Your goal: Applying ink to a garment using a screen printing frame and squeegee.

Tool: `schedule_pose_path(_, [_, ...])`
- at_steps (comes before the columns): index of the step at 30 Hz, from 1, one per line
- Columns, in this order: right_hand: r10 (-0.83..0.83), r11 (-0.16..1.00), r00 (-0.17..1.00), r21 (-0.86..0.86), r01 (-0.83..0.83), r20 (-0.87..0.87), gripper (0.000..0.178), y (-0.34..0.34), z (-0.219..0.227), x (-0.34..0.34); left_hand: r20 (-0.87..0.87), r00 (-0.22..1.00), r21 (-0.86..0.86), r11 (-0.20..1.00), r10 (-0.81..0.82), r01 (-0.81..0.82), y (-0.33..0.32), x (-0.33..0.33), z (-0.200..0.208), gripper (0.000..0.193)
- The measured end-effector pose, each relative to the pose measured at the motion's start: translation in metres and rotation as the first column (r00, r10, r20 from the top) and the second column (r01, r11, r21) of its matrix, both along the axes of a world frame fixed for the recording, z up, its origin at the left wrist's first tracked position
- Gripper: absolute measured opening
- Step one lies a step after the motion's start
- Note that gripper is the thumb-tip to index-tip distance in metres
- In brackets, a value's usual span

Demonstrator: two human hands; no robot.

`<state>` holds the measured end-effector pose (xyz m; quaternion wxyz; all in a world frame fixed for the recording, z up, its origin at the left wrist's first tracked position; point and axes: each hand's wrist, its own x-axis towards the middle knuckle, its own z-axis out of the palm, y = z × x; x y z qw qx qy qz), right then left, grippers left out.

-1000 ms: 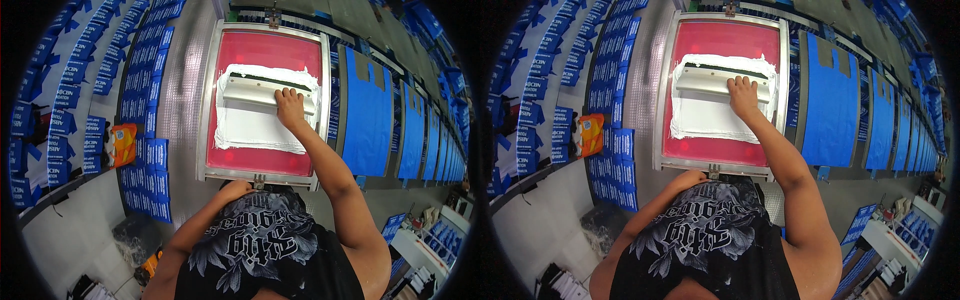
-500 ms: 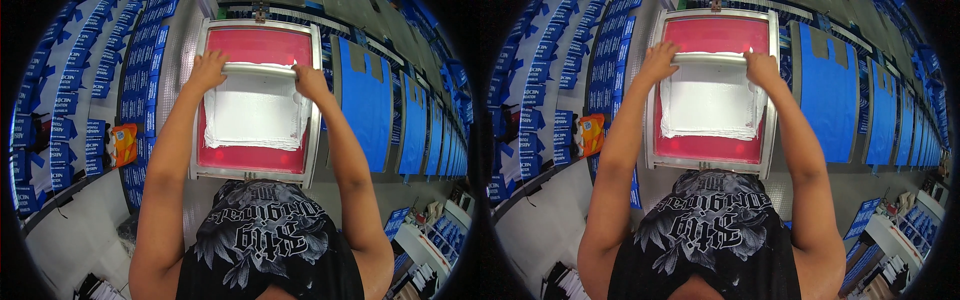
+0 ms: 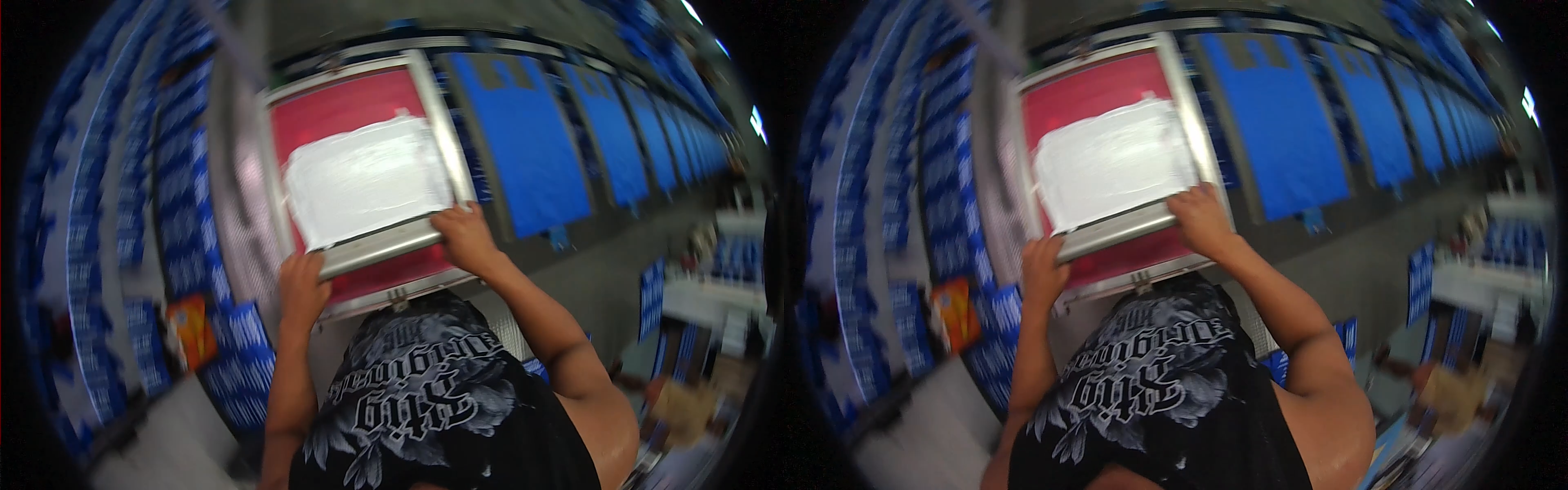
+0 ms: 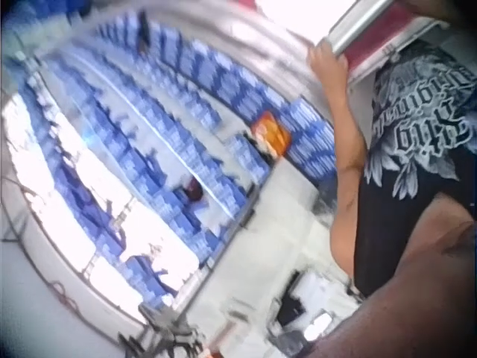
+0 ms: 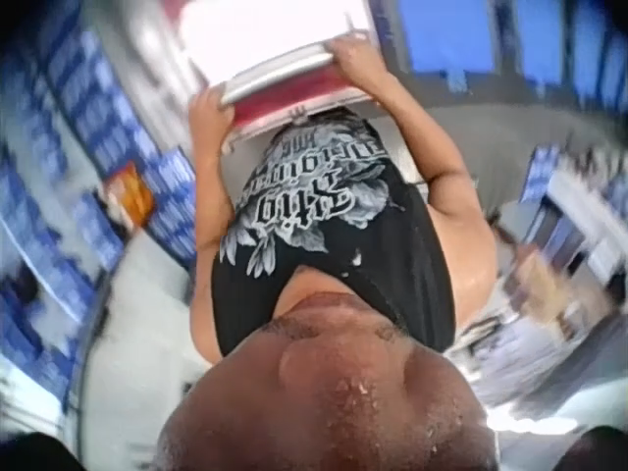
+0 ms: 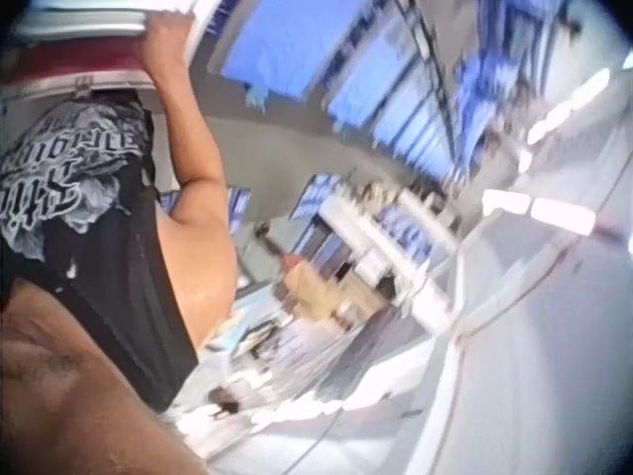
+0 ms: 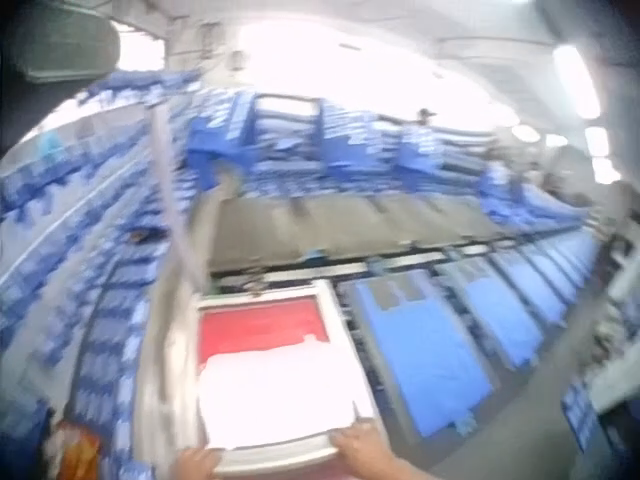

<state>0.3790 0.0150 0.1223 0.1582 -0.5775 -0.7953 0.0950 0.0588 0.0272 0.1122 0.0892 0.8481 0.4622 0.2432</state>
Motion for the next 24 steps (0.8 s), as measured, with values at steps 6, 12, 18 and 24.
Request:
schedule_pose_path(6, [-0.027, 0.998, 0.999, 0.05, 0.029, -0.036, 0.016, -0.018, 0.009, -0.011, -0.072, 0.996, -0.045, 0.998, -0.057, 0.054, 0.006, -0.004, 0.017, 0.04])
schedule_pose_path(12, [-0.202, 0.974, 0.843, -0.017, 0.224, -0.498, 0.062, -0.069, 0.07, 0.056, 0.078, 0.992, 0.009, 0.995, -0.103, 0.102, 0.011, -0.006, 0.013, 0.034])
schedule_pose_path(18, [-0.031, 0.56, -0.14, -0.133, 0.818, -0.99, 0.045, -0.249, 0.006, 0.225, 0.027, 1.0, 0.035, 0.999, -0.005, 0.004, 0.01, 0.005, 0.025, 0.025])
schedule_pose_path(24, [0.038, -0.59, -0.884, -0.724, 0.356, -0.466, 0.042, -0.549, -0.2, 0.202, -0.1, 0.992, 0.089, 0.994, 0.072, -0.064, 0.021, 0.011, 0.026, 0.023])
